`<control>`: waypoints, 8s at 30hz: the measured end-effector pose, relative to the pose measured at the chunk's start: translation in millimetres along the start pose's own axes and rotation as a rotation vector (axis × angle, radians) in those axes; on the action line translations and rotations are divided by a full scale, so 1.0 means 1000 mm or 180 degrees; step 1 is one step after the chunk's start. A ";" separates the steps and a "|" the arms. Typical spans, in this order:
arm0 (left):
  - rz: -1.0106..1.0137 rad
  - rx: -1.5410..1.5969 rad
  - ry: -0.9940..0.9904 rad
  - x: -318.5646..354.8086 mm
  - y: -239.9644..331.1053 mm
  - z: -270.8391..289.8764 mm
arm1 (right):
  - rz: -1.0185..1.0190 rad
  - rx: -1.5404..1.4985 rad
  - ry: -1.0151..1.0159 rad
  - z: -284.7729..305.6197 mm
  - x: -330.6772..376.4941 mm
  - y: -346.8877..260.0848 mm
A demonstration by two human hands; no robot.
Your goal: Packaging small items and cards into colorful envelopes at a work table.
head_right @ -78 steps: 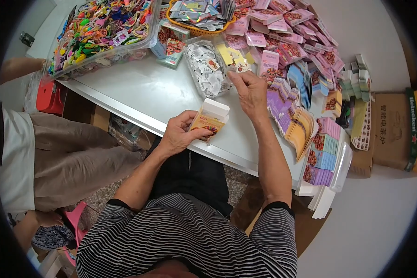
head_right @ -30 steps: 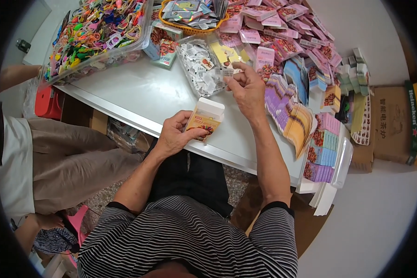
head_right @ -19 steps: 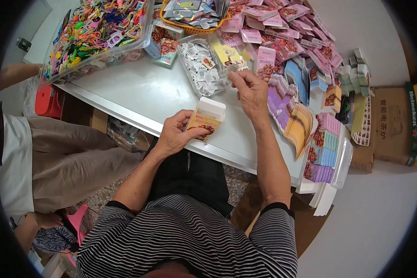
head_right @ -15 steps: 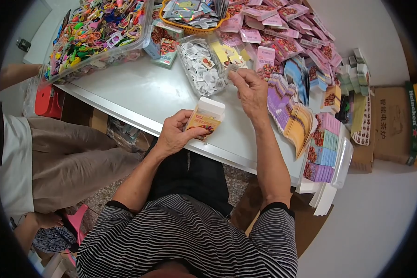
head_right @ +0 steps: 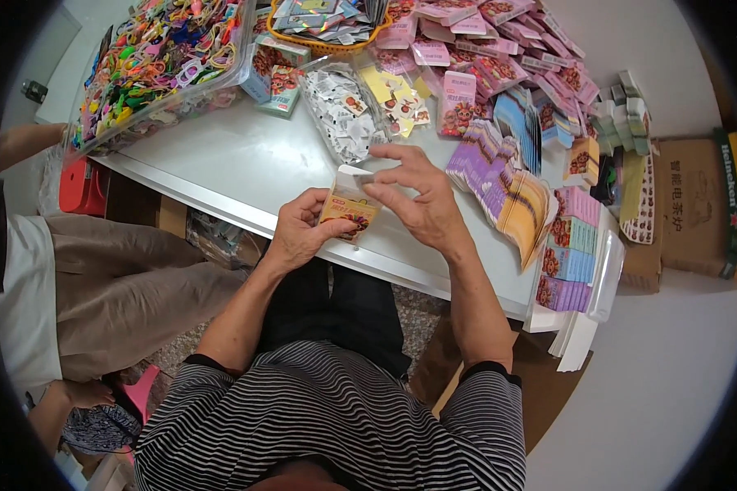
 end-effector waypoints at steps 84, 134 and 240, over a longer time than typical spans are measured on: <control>-0.0631 0.0408 0.0756 0.005 0.026 0.024 | -0.0759 -0.0548 -0.0676 -0.006 -0.080 -0.108; -0.0593 -0.0194 0.0289 0.015 0.010 0.000 | 0.0850 0.1751 -0.0079 -0.021 0.026 -0.057; 0.0031 -0.0696 0.0434 0.020 0.044 0.011 | -0.1255 -0.2211 -0.0392 -0.061 0.041 0.053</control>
Point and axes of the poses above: each hand's wrist, its own x-axis away from the middle knuckle, its own z-axis out of the back of the hand, y = z × x, the point moved 6 cm from there along -x, towards the middle knuckle, and after that the axes turned 15 degrees about -z, right-handed, at the moved point
